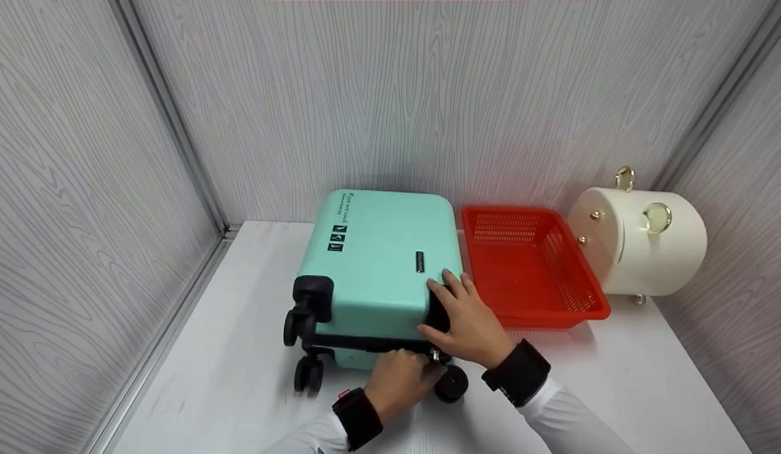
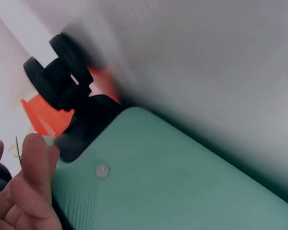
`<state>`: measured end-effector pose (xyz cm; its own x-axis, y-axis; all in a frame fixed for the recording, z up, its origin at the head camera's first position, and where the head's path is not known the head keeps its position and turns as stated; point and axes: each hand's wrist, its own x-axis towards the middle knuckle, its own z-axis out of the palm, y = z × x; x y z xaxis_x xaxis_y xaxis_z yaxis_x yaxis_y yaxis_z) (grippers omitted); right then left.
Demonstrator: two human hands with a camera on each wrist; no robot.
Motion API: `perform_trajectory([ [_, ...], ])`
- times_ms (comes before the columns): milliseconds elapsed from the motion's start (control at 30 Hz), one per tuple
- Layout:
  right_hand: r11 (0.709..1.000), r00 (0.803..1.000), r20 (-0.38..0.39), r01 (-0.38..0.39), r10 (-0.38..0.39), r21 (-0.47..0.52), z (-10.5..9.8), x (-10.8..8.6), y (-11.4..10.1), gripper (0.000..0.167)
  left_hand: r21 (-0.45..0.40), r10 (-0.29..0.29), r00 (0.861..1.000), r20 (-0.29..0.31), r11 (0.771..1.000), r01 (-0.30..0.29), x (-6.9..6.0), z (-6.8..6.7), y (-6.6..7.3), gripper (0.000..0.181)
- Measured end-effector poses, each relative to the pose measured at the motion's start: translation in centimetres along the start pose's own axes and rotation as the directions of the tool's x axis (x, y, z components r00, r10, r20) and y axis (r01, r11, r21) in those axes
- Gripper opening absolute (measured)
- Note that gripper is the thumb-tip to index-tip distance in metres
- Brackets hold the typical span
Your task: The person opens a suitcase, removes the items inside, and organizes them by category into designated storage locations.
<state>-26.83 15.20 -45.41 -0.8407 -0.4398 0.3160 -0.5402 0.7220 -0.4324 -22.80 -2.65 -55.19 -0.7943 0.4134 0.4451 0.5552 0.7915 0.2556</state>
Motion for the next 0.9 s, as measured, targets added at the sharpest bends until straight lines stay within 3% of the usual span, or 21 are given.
perform_trajectory([
  [233,0.997,1.000,-0.007,0.028,-0.028,-0.075,0.8,0.0,0.2,0.080,0.013,-0.039,0.998,-0.059,0.999,0.040,0.7,1.1,0.5,0.032],
  [500,0.987,0.997,-0.046,0.060,-0.067,-0.148,1.5,-0.2,0.3,0.079,-0.038,-0.061,0.997,-0.053,0.998,0.059,0.8,0.8,0.6,0.036],
  [667,0.985,0.996,-0.050,0.066,-0.075,-0.159,1.5,-0.2,0.3,0.077,0.043,-0.012,0.997,-0.073,0.999,0.015,0.9,0.6,0.5,0.041],
  [900,0.980,0.994,-0.055,0.078,-0.090,-0.185,1.5,-0.3,0.4,0.075,0.129,0.020,0.999,-0.029,0.992,-0.016,0.8,-0.1,0.8,0.042],
])
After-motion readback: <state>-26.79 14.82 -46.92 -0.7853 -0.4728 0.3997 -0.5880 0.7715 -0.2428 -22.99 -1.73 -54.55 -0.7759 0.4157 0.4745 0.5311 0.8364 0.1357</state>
